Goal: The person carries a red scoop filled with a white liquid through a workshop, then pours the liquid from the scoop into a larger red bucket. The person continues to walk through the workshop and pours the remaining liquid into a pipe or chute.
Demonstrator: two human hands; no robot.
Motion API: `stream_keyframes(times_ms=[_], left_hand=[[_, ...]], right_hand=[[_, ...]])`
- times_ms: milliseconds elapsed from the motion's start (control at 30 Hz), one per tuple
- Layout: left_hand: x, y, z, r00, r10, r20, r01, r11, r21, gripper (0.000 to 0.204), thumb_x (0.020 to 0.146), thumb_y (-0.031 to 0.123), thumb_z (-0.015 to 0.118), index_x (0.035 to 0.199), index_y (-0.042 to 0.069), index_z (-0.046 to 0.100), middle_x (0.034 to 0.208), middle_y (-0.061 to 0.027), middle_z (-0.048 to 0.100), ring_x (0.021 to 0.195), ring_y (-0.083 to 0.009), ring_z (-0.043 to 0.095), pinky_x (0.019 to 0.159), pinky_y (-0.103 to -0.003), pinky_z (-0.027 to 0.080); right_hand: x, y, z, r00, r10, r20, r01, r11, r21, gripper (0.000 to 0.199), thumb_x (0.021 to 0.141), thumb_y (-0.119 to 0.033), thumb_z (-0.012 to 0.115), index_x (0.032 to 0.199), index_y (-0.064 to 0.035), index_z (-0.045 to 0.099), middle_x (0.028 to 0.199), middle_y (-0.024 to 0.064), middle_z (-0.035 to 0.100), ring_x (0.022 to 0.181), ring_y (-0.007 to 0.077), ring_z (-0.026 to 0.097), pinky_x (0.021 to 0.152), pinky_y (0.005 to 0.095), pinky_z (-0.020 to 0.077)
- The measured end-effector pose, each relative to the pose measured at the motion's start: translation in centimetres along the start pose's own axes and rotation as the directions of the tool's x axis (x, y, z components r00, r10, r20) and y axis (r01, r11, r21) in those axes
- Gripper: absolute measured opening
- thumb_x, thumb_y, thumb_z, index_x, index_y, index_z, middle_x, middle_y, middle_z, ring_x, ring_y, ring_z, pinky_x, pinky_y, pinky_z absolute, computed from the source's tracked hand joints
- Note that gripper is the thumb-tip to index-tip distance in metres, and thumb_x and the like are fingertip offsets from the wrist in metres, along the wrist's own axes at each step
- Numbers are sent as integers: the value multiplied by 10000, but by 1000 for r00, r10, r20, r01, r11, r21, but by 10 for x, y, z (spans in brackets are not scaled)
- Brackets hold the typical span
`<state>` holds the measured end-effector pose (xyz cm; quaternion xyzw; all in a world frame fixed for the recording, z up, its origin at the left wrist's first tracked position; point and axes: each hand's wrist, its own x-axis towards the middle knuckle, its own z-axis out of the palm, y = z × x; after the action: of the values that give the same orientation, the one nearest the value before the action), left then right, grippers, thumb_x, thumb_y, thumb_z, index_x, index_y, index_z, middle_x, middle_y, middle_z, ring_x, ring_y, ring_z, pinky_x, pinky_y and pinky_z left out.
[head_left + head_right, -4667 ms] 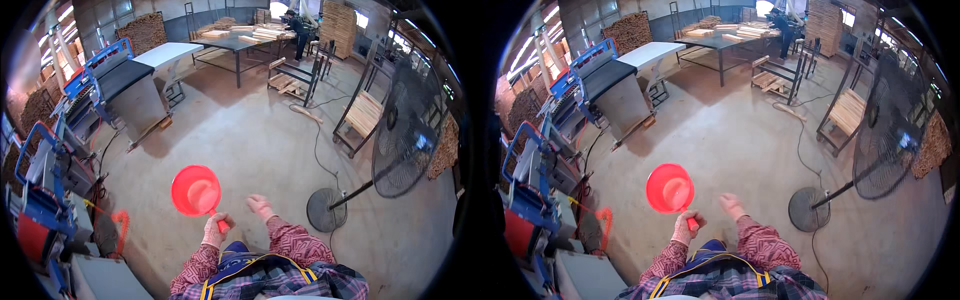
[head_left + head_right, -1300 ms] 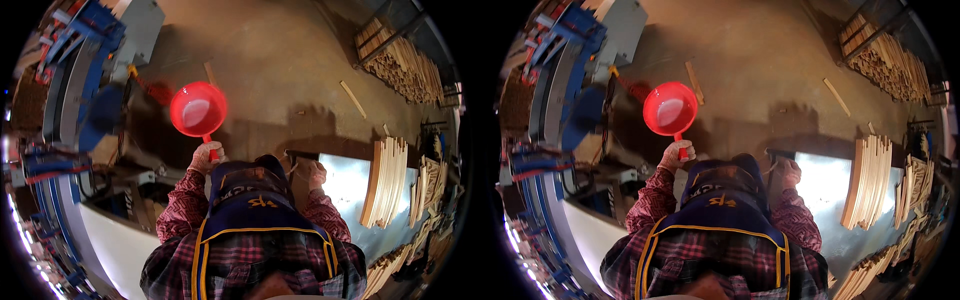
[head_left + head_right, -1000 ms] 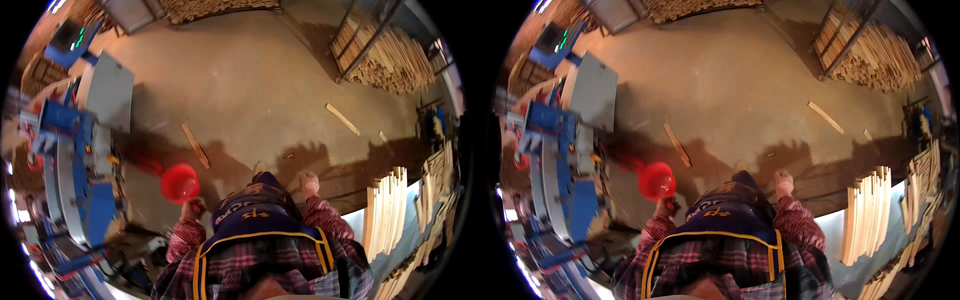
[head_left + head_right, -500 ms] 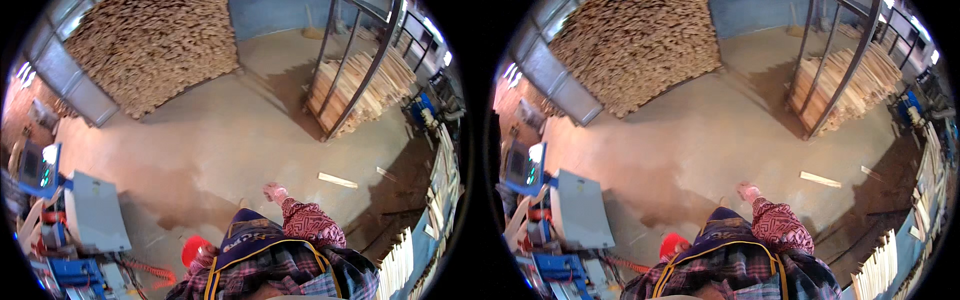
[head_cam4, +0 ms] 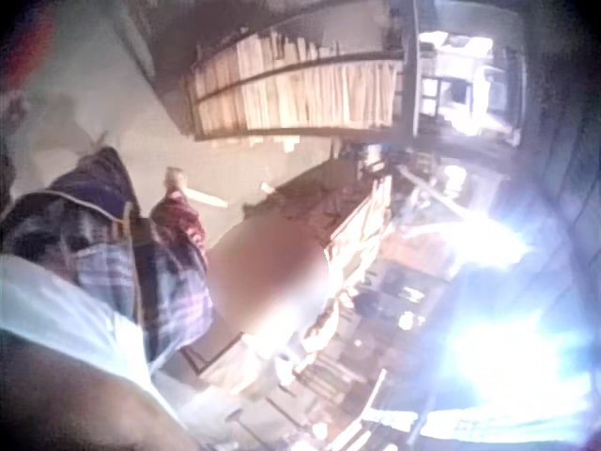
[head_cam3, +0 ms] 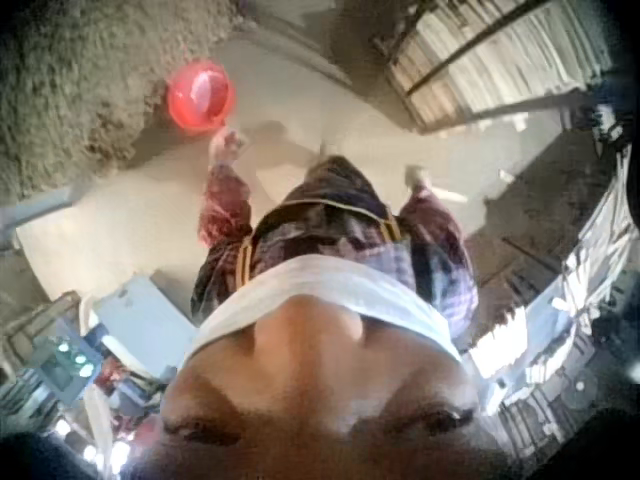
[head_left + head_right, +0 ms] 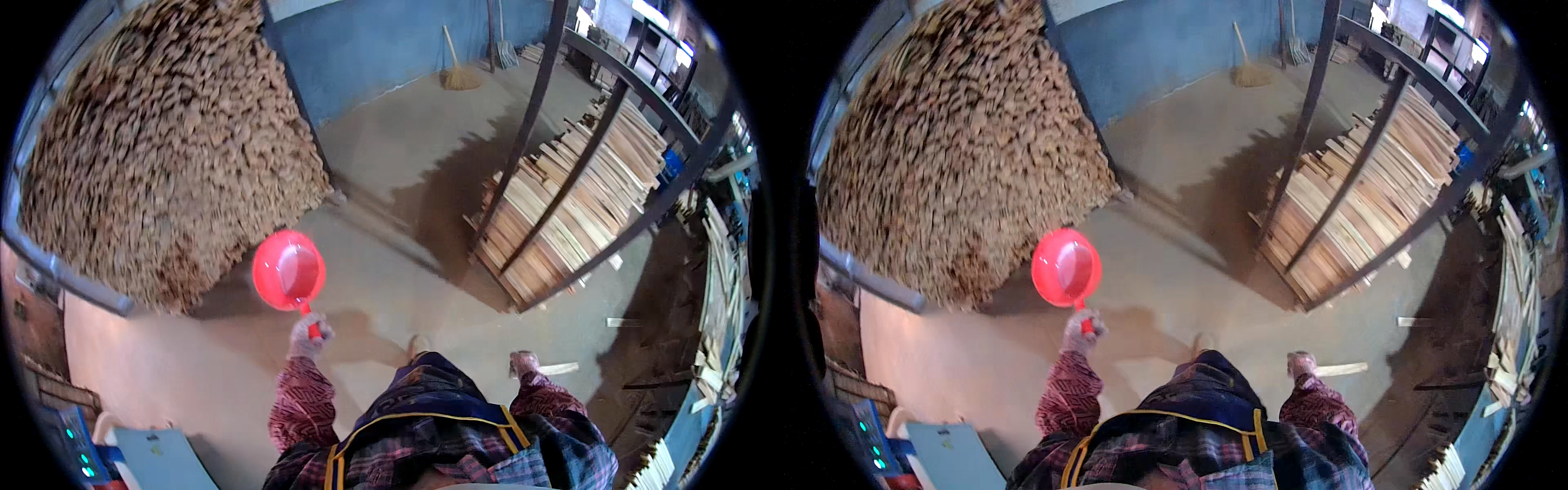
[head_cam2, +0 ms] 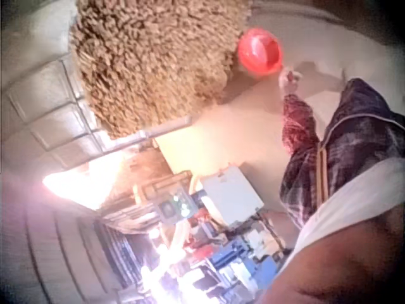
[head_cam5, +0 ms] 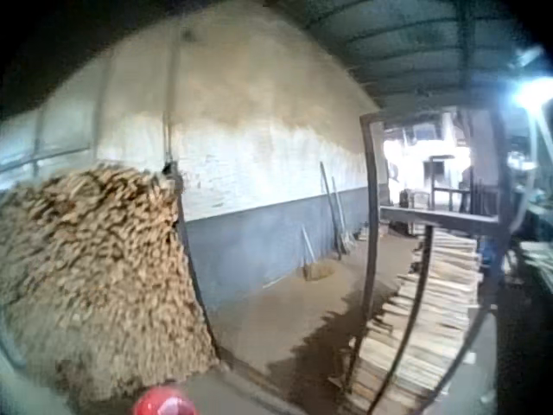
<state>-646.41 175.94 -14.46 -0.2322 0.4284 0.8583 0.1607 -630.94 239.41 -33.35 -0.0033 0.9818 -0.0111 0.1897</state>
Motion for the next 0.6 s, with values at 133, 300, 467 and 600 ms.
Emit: stream_keyframes(times_ms=[133,300,467,600], left_hand=[[107,13,46,999,2,-35,-5,995,-104,183,821,240,650,867,73,591,666,-65,551,589,-219,552,644,-398,499],[235,22,60,924,-323,-205,335,942,27,122,866,198,613,796,107,572,658,-47,560,563,-190,549,512,-356,464],[438,81,120,820,-496,-285,483,868,-119,151,825,259,631,795,120,580,645,-44,557,557,-196,544,518,-370,453],[598,134,201,759,-582,-291,588,805,-74,187,792,308,645,794,130,587,635,-41,556,552,-201,540,522,-381,445]], right_hand=[[196,-93,-150,948,159,274,-306,234,923,204,862,-214,571,703,-86,581,605,15,518,512,163,517,466,339,441],[435,-160,-333,998,-53,-32,49,355,933,283,874,-274,649,1065,-66,670,870,60,682,717,190,629,636,332,511],[578,-121,-434,995,95,-29,-39,644,764,350,847,-343,643,1122,-132,689,958,100,715,888,277,680,777,382,532],[652,-13,-328,912,-8,-411,142,945,295,311,861,-400,636,997,-133,718,903,91,707,841,266,680,725,414,523]])
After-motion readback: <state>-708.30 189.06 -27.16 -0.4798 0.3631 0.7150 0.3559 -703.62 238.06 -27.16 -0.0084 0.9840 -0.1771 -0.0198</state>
